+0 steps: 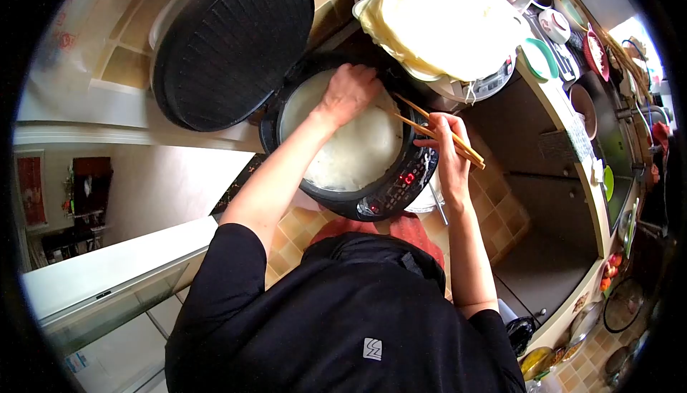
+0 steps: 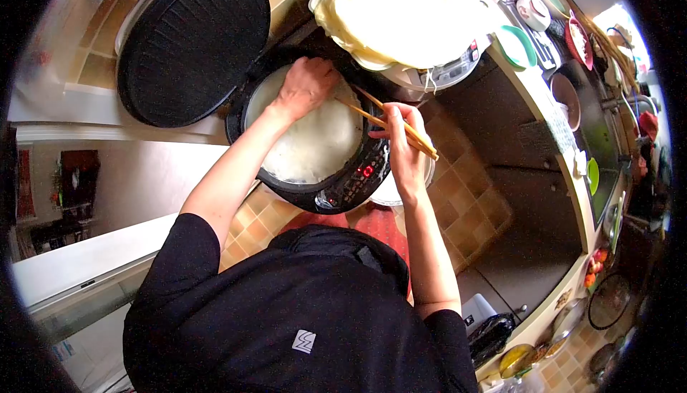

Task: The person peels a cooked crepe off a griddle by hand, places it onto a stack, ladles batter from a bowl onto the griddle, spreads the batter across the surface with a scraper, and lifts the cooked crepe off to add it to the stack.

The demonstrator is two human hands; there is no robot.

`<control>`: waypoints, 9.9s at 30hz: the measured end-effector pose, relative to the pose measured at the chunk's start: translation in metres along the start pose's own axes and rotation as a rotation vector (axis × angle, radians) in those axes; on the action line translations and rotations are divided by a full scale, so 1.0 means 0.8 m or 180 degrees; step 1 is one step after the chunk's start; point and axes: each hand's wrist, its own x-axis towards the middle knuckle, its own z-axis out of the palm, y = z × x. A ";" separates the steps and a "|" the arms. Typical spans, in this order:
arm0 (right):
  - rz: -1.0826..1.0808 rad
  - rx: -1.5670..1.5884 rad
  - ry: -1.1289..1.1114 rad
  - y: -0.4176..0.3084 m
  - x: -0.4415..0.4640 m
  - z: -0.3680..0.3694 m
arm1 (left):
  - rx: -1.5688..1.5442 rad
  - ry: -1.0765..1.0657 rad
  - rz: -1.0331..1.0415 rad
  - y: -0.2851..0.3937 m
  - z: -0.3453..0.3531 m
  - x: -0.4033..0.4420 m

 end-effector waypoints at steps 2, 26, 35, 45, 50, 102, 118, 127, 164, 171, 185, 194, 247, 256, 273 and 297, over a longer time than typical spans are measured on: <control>0.0044 0.0093 0.0034 0.001 0.003 0.010 | -0.0101 0.0139 -0.0103 -0.002 -0.001 -0.003; -0.0276 0.0072 0.0051 -0.007 -0.031 0.018 | -0.0285 0.0101 0.0054 -0.011 -0.055 -0.023; -0.1150 -0.1104 -0.0249 -0.018 -0.060 0.018 | -0.0217 0.0136 -0.0553 0.039 -0.140 -0.104; -0.2164 -0.1358 -0.1332 -0.046 -0.143 0.027 | 0.0270 0.0508 -0.1348 0.112 -0.206 -0.224; -0.2110 -0.1669 -0.1305 -0.023 -0.148 0.024 | 0.0193 0.0597 -0.1603 0.122 -0.204 -0.231; -0.1313 -0.1015 -0.0077 -0.184 -0.064 -0.040 | -0.1712 0.0871 -0.3481 0.142 -0.238 -0.189; -0.2333 -0.3642 0.1040 -0.033 0.151 -0.329 | -0.1743 0.0647 -0.4534 0.240 -0.226 -0.263; -0.1872 -0.5536 -0.0626 0.022 0.386 -0.459 | -0.1234 0.0601 -0.5457 0.289 -0.238 -0.255; -0.1820 -0.4386 -0.0927 0.018 0.001 0.120 | -0.1872 0.0952 -0.3546 0.106 -0.194 -0.208; -0.1636 -0.4494 -0.0503 0.034 -0.002 0.143 | -0.2856 0.0786 -0.3283 0.097 -0.183 -0.219; -0.1657 -0.2762 -0.0680 -0.025 -0.079 0.179 | -0.1337 0.0190 -0.2416 0.054 -0.150 -0.171; -0.1413 -0.1648 -0.1506 -0.069 -0.113 0.177 | -0.2224 0.0821 -0.2273 0.040 -0.213 -0.197; -0.1958 -0.4048 -0.0030 -0.163 0.295 -0.074 | -0.2073 0.0932 -0.2064 0.050 -0.162 0.097; -0.3691 -0.4285 -0.1576 -0.171 0.183 0.023 | -0.4680 0.1006 -0.3499 0.042 -0.152 0.071; -0.2904 -0.3728 -0.1265 -0.172 0.153 -0.022 | -0.1258 0.0559 -0.1181 -0.004 -0.137 0.099; -0.0137 -0.1776 0.0180 -0.141 0.237 -0.125 | -0.1429 0.0347 -0.0930 0.042 -0.131 0.192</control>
